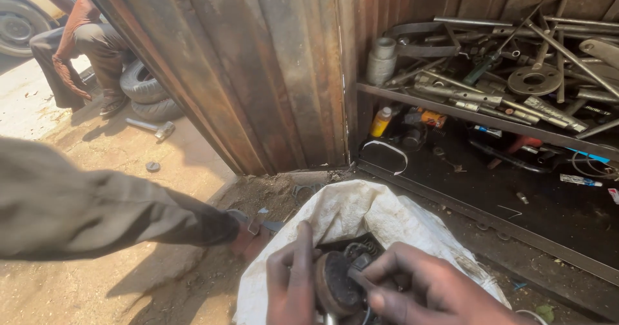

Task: Cleaning and inspecting a piston and other engine components inside a service bay.

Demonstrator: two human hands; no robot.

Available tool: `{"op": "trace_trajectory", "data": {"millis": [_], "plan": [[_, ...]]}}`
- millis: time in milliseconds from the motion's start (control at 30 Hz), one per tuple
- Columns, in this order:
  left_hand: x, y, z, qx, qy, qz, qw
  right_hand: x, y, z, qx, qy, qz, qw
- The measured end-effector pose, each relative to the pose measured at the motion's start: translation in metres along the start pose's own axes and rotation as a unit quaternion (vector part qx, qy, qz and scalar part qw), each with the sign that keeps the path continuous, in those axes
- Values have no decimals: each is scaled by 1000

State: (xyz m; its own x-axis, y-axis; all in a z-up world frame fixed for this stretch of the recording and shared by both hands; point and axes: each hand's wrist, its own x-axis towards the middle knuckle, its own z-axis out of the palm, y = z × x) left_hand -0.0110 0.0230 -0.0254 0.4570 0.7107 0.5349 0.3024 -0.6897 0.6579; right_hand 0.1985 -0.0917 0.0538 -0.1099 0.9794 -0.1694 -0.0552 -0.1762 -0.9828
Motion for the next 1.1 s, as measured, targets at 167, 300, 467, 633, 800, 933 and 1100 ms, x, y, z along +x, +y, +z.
{"op": "trace_trajectory", "data": {"millis": [167,300,467,633,800,933,1100], "plan": [[17,29,-24,-78,-47,-1,996,-8,0,-9,-256,14,14,967],[23,31,-34,-61,-89,7,994,-10,-6,-13,-369,-4,1,929],[10,48,-24,-33,-2,22,999,-12,14,-4,-341,41,-62,937],[-3,48,-18,48,46,53,996,-7,19,5,-284,36,14,958],[-3,47,-18,34,12,29,999,-3,24,17,-311,93,-62,944],[0,46,-22,-6,-3,16,1000,-3,26,12,-308,81,-133,939],[2,48,-21,-47,7,25,999,0,12,5,-328,48,-244,911]]}}
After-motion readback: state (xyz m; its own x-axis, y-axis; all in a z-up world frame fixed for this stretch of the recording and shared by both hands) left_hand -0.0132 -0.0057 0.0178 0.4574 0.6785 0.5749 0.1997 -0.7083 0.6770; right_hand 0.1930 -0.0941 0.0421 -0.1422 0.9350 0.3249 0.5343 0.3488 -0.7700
